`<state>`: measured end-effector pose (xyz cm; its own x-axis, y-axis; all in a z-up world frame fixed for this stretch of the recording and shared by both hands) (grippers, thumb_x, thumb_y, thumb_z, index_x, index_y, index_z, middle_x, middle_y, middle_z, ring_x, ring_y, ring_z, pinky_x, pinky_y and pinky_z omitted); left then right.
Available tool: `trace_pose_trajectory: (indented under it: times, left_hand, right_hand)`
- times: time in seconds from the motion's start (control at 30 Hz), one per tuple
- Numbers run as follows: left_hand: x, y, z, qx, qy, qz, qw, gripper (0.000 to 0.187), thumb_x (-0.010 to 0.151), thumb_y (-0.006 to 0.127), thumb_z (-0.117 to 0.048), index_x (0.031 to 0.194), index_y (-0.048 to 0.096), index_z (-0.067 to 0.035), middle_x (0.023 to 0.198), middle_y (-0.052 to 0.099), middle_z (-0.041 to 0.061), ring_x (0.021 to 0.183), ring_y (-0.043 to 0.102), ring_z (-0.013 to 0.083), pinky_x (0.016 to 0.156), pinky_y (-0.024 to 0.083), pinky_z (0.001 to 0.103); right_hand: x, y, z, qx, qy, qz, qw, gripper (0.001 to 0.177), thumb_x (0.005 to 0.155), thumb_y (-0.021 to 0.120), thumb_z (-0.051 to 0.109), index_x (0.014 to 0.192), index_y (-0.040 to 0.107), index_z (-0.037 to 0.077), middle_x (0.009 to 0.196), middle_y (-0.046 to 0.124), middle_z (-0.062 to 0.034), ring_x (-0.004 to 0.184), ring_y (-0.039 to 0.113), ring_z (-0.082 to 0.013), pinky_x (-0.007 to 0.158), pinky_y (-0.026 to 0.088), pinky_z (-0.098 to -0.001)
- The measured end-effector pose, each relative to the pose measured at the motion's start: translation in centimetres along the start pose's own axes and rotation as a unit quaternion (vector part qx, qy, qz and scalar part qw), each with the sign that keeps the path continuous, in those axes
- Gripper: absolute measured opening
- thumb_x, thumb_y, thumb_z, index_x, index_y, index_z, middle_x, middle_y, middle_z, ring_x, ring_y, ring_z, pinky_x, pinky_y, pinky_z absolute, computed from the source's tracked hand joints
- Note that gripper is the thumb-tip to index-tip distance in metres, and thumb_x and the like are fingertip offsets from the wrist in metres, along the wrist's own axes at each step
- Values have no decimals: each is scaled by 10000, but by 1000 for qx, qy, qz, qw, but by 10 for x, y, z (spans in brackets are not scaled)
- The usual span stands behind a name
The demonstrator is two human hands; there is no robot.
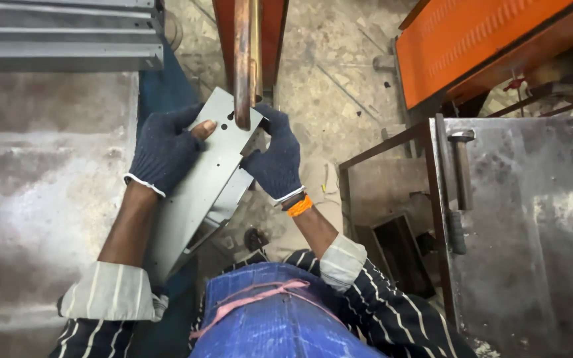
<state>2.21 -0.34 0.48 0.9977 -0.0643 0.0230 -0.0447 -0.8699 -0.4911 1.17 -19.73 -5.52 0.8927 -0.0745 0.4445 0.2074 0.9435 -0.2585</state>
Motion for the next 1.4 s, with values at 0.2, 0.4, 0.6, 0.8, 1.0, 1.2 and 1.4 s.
trace_pose_trajectory:
  times: [0.2,0.4,0.6,0.8,1.0,1.2,1.4]
  left_hand:
    - [12,1,-10,34,-25,-6,999,406,940,726,-287,1267,711,-48,833,769,113,682,669,114,687,524,304]
    - [9,3,-17,13,-50,-3,999,412,918,721,-274,1267,712,-56,846,779,114,654,668,118,669,531,312]
    - [7,-1,-9,19,-38,4,999,419,922,721,-261,1276,699,-37,860,780,131,659,678,122,668,542,318]
    - [4,-1,-19,50,-39,18,998,424,908,710,-270,1281,709,-69,843,765,153,638,701,161,659,539,340]
    - [8,-1,-16,43,-16,7,999,411,920,716,-288,1264,707,-63,807,761,164,663,689,157,659,528,339]
    - [20,7,-14,34,2,-12,999,404,940,702,-306,1255,717,-53,778,743,172,663,673,138,660,516,336]
    - [16,11,-13,-3,-17,-4,1000,390,921,702,-279,1235,725,-50,787,758,150,649,671,137,643,521,333]
  right_hand:
    - [7,-4,-2,15,31,15,999,764,677,858,64,1364,523,83,1176,715,-118,1114,729,-242,968,584,-355]
    - [6,-2,-10,-13,25,2,1000,726,742,855,72,1387,522,93,1152,726,-106,1098,747,-237,949,588,-352]
    - [0,-1,7,-27,-14,-18,999,759,697,861,68,1378,525,76,1182,698,-143,1112,725,-266,980,584,-368]
    - [-8,0,4,1,-11,-20,1000,773,695,924,132,1357,528,71,1200,672,-121,1127,706,-237,987,574,-351]
    - [3,-9,6,25,5,-5,1000,765,701,902,67,1379,549,71,1263,674,-112,1197,689,-231,1041,564,-363]
    - [25,-33,-16,66,-7,92,994,759,776,837,0,1452,500,77,1332,671,-121,1276,675,-234,1096,538,-349]
    - [29,-56,-5,18,-18,220,975,850,762,669,-111,1546,406,85,1491,589,-158,1441,561,-299,1170,470,-389]
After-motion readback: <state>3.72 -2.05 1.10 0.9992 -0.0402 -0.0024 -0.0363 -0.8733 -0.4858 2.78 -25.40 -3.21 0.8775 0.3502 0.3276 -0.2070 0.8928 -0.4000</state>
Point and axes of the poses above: each hand's wrist, its own x-axis towards the middle knuckle, its own y-axis out of the palm, z = x × y, the point moved 1 cm from there along x, towards the middle knuckle
